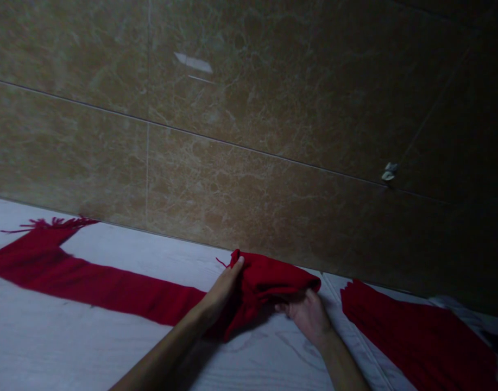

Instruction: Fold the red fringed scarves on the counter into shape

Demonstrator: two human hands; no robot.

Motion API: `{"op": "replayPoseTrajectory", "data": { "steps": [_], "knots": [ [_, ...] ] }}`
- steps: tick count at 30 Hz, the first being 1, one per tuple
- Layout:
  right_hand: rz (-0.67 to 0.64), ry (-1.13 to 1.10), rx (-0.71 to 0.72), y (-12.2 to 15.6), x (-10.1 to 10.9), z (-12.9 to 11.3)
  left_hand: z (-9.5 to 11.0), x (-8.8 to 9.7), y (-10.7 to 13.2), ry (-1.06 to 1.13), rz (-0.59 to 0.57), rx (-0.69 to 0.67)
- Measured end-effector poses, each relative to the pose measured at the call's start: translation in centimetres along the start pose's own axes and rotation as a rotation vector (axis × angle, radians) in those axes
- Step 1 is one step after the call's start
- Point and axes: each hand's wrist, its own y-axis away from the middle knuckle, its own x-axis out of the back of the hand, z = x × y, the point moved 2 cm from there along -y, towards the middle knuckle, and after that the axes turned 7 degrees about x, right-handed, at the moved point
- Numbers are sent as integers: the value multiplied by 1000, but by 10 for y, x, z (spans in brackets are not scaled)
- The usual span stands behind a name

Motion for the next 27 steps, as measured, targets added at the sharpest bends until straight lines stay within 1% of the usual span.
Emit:
{"op": "replayPoseTrajectory", "data": {
  "steps": [3, 5, 8, 9, 11, 13, 15, 17, 18, 20, 22, 24, 27],
  "knots": [
    [-40, 104, 28, 2, 1, 6, 8, -9, 8, -17, -104, -68],
    [-66, 237, -14, 5, 4, 11, 10, -12, 12, 7, -147, -90],
    [-176, 486, -168, 11, 10, 21, 8, -14, 16, 47, -173, -53],
    [-221, 548, -202, 12, 12, 25, 5, -15, 17, 55, -181, -33],
    [-291, 606, -227, 13, 11, 34, -2, -16, 17, 66, -228, 22],
    [-270, 624, -242, 11, 7, 42, -10, -16, 17, 59, -279, 68],
    [-180, 654, -277, 8, 0, 48, -16, -15, 15, 31, -299, 85],
    [-107, 668, -324, 5, -9, 50, -21, -12, 14, -15, -283, 79],
    [-92, 662, -343, 3, -14, 50, -21, -11, 13, -50, -260, 68],
    [-67, 647, -359, -1, -23, 47, -20, -7, 12, -160, -179, 38],
    [-28, 658, -350, -6, -32, 43, -16, -3, 11, -290, -73, 5],
    [25, 645, -283, -13, -39, 40, -9, 0, 10, -386, 9, -56],
    [80, 561, -152, -24, -48, 45, 1, 1, 11, -469, 70, -188]
  ]
}}
